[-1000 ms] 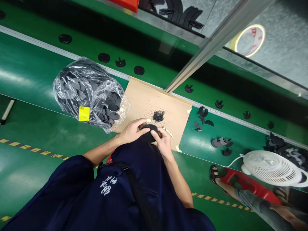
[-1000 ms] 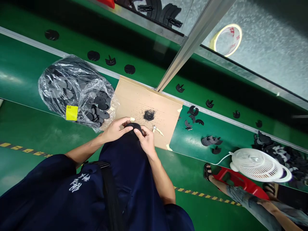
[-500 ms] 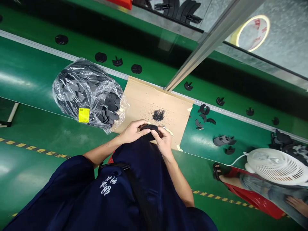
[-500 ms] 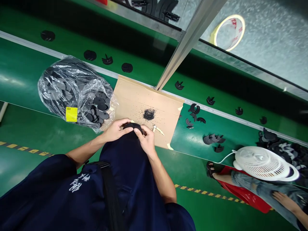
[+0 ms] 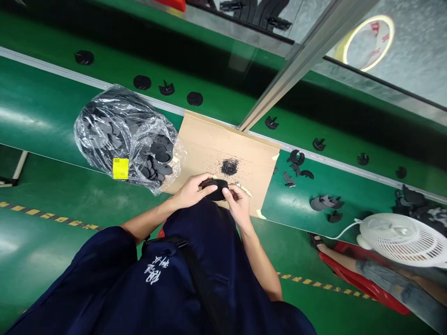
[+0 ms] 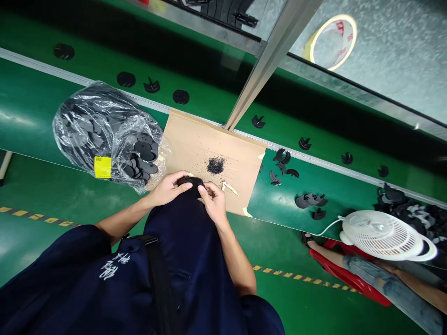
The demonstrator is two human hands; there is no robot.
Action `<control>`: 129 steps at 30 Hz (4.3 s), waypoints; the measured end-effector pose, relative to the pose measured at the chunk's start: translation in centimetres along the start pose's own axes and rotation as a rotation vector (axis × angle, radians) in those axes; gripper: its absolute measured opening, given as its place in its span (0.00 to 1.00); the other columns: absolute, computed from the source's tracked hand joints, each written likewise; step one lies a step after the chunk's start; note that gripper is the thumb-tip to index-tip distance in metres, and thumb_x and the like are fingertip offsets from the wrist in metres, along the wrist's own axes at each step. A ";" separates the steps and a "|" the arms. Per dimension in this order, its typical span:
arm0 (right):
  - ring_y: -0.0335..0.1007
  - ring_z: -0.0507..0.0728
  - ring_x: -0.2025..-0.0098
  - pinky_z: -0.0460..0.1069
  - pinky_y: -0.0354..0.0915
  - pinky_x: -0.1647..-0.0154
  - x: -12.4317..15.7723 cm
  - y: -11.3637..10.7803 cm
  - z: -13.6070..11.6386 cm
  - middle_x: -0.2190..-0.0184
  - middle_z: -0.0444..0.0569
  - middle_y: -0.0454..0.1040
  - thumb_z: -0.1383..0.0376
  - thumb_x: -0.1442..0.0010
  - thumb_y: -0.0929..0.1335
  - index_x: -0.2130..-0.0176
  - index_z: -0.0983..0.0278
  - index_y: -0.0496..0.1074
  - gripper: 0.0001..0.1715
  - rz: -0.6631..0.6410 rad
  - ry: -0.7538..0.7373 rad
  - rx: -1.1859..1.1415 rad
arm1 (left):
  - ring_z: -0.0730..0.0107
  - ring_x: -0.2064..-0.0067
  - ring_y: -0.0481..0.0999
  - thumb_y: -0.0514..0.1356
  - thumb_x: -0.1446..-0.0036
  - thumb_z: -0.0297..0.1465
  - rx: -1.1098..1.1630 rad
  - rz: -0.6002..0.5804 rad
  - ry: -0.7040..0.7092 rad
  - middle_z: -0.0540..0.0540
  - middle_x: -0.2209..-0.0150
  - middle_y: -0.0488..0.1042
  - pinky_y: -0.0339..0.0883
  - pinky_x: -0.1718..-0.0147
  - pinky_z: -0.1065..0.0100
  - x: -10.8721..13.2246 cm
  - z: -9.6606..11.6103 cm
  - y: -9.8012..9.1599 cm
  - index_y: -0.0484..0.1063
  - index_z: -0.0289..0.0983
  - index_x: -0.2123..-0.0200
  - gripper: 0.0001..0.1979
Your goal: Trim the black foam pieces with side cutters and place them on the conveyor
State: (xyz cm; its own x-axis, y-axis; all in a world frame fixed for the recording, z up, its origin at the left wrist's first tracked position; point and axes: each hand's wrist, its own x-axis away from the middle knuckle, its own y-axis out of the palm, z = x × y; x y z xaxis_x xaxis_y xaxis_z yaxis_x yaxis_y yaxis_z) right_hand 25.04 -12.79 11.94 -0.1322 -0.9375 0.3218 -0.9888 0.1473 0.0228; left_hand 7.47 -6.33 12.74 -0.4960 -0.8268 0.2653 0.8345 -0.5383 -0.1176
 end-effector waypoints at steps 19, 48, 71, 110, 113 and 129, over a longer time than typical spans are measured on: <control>0.59 0.51 0.72 0.47 0.61 0.70 -0.2 0.3 -0.5 0.75 0.42 0.67 0.42 0.40 0.71 0.69 0.61 0.75 0.26 -0.006 0.000 0.054 | 0.70 0.65 0.71 0.62 0.39 0.48 -0.026 0.032 -0.008 0.49 0.67 0.73 0.67 0.67 0.72 -0.1 -0.1 0.1 0.74 0.35 0.58 0.21; 0.53 0.50 0.76 0.46 0.58 0.78 -0.4 0.2 -1.4 0.77 0.40 0.61 0.41 0.42 0.71 0.71 0.61 0.72 0.27 -0.015 0.021 0.061 | 0.65 0.64 0.79 0.62 0.40 0.50 -0.106 0.075 -0.011 0.45 0.63 0.81 0.74 0.65 0.69 -0.5 -0.7 0.4 0.78 0.35 0.55 0.24; 0.51 0.49 0.76 0.47 0.53 0.76 -0.2 0.0 -1.0 0.79 0.38 0.57 0.40 0.43 0.72 0.72 0.60 0.67 0.28 -0.078 0.045 0.043 | 0.59 0.52 0.81 0.65 0.41 0.51 0.197 -0.059 -0.076 0.41 0.54 0.82 0.76 0.53 0.64 -0.7 -0.6 0.3 0.79 0.33 0.50 0.28; 0.61 0.72 0.40 0.67 0.60 0.40 -1.9 -8.9 15.9 0.40 0.66 0.64 0.44 0.42 0.70 0.44 0.64 0.70 0.36 0.323 0.058 0.951 | 0.57 0.51 0.81 0.66 0.44 0.54 0.220 0.073 -0.028 0.40 0.53 0.82 0.75 0.50 0.62 -1.0 -2.3 0.4 0.78 0.33 0.52 0.31; 0.60 0.73 0.39 0.66 0.62 0.41 -1.8 -8.6 16.9 0.38 0.67 0.62 0.45 0.42 0.70 0.40 0.65 0.68 0.39 0.291 0.027 1.051 | 0.56 0.50 0.81 0.65 0.43 0.54 0.184 0.083 -0.012 0.40 0.52 0.82 0.74 0.49 0.62 -1.0 -2.3 0.3 0.78 0.33 0.51 0.30; 0.69 0.67 0.47 0.64 0.67 0.43 -2.2 -7.7 14.3 0.50 0.59 0.74 0.52 0.41 0.67 0.44 0.64 0.72 0.29 0.232 -0.002 0.694 | 0.57 0.51 0.81 0.64 0.42 0.56 0.157 0.121 0.012 0.39 0.53 0.83 0.75 0.49 0.61 -0.9 -2.4 0.5 0.78 0.33 0.52 0.32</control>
State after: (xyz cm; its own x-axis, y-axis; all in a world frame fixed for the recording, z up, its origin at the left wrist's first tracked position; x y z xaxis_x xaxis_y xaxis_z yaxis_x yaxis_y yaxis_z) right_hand 32.00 -16.40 -2.44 -0.3431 -0.9072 0.2433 -0.7510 0.1094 -0.6512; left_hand 7.80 -6.27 10.16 -0.3918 -0.8864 0.2466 0.9149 -0.4036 0.0031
